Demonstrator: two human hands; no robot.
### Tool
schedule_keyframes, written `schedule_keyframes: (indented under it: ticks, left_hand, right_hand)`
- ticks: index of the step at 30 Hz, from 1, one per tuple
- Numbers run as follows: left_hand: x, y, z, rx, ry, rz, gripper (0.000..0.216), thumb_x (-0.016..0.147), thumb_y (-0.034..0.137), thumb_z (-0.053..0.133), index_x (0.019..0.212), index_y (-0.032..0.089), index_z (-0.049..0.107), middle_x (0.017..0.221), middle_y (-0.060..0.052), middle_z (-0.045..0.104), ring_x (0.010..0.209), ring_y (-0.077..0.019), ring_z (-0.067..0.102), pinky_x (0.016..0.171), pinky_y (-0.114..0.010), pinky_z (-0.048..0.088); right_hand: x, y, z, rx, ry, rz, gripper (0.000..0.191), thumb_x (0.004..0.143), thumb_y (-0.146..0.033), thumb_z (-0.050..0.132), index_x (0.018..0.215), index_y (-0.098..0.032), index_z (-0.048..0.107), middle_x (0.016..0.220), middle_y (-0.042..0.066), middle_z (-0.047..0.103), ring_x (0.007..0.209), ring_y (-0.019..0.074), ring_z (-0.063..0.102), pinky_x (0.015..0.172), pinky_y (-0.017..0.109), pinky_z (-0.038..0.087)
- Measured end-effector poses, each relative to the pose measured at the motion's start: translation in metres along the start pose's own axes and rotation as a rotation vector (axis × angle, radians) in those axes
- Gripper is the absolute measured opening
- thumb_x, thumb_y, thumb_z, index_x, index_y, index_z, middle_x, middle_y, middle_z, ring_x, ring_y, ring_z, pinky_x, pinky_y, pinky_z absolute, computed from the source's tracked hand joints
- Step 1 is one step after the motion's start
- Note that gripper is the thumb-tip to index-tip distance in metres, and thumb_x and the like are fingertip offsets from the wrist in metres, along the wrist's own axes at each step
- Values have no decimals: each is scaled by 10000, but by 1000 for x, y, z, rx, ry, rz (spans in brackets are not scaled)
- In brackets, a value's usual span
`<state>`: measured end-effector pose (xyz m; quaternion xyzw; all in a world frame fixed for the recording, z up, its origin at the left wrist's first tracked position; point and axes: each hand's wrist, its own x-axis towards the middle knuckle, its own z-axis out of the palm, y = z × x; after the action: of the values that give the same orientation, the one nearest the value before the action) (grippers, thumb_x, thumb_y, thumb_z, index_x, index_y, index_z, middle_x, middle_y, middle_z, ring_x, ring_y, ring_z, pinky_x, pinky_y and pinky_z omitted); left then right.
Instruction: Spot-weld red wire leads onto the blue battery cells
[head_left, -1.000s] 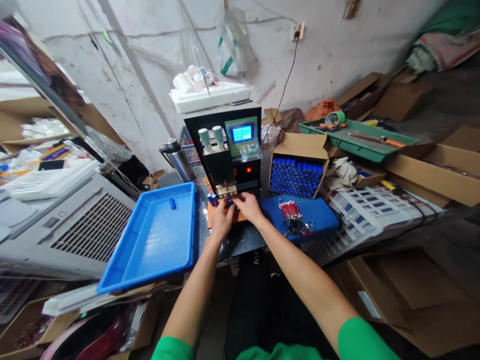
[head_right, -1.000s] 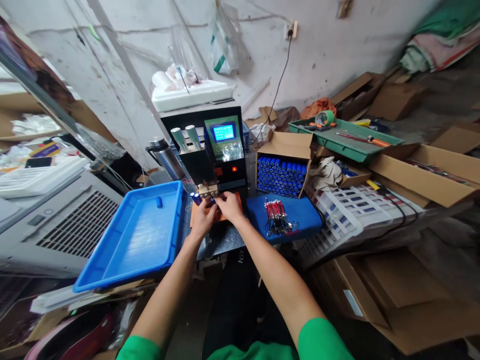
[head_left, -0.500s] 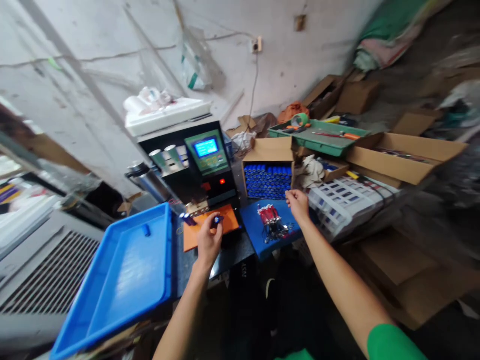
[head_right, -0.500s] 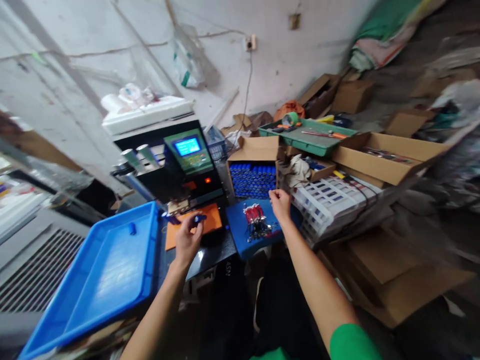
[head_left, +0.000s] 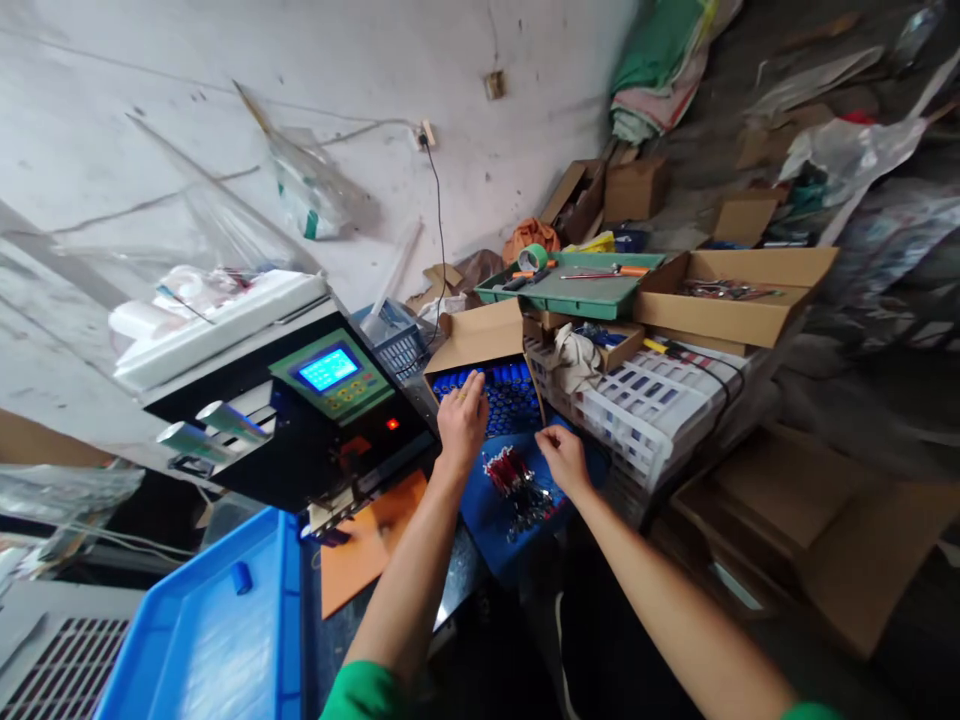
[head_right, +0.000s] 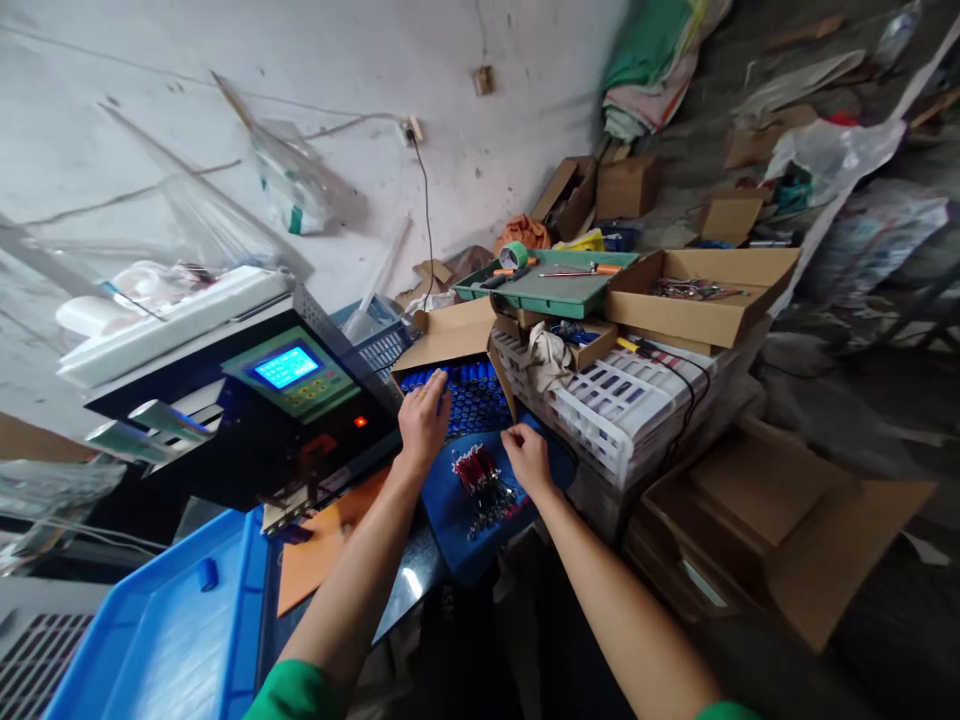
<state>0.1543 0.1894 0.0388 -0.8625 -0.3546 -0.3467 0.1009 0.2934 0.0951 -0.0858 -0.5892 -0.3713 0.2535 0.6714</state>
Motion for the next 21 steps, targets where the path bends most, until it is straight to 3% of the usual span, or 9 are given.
schedule_keyframes:
  ticks: [7, 13, 17, 21]
  left_hand:
    - [27, 8, 8, 346, -313, 15, 514, 922, 127, 405, 1423, 45, 488, 1416, -229, 541, 1133, -317, 637, 969, -433, 497]
    - [34, 20, 8, 324, -426, -94, 627, 901, 119, 382, 1523, 71, 319, 1532, -251, 383, 1060, -324, 676, 822, -412, 567]
    - [15, 21, -6, 135, -341, -142, 634, 908, 167, 431, 1532, 158, 321, 1575, -190, 341, 1120, -306, 656, 869, -394, 569]
    - [-57, 19, -34, -119, -136, -151, 507, 932, 201, 459, 1439, 200, 464, 1448, -122, 533, 1237, -244, 591, 1007, -338, 511]
  right_hand:
    - [0, -5, 0, 16, -6, 8, 268, 813, -435, 589, 712, -190, 622, 666, 25, 640, 624, 171, 564, 638, 287, 438]
    - [1, -5, -3, 10, 10, 14, 260, 807, -426, 598, 688, -195, 605, 632, 5, 605, 601, 159, 540, 624, 280, 431]
    - [2, -4, -7, -2, 14, 16, 264, 807, -432, 590, 689, -196, 597, 633, 1, 602, 596, 153, 530, 628, 279, 434]
    - [2, 0, -8, -9, 6, 17, 281, 796, -459, 584, 690, -199, 591, 602, -5, 578, 597, 158, 532, 609, 273, 434]
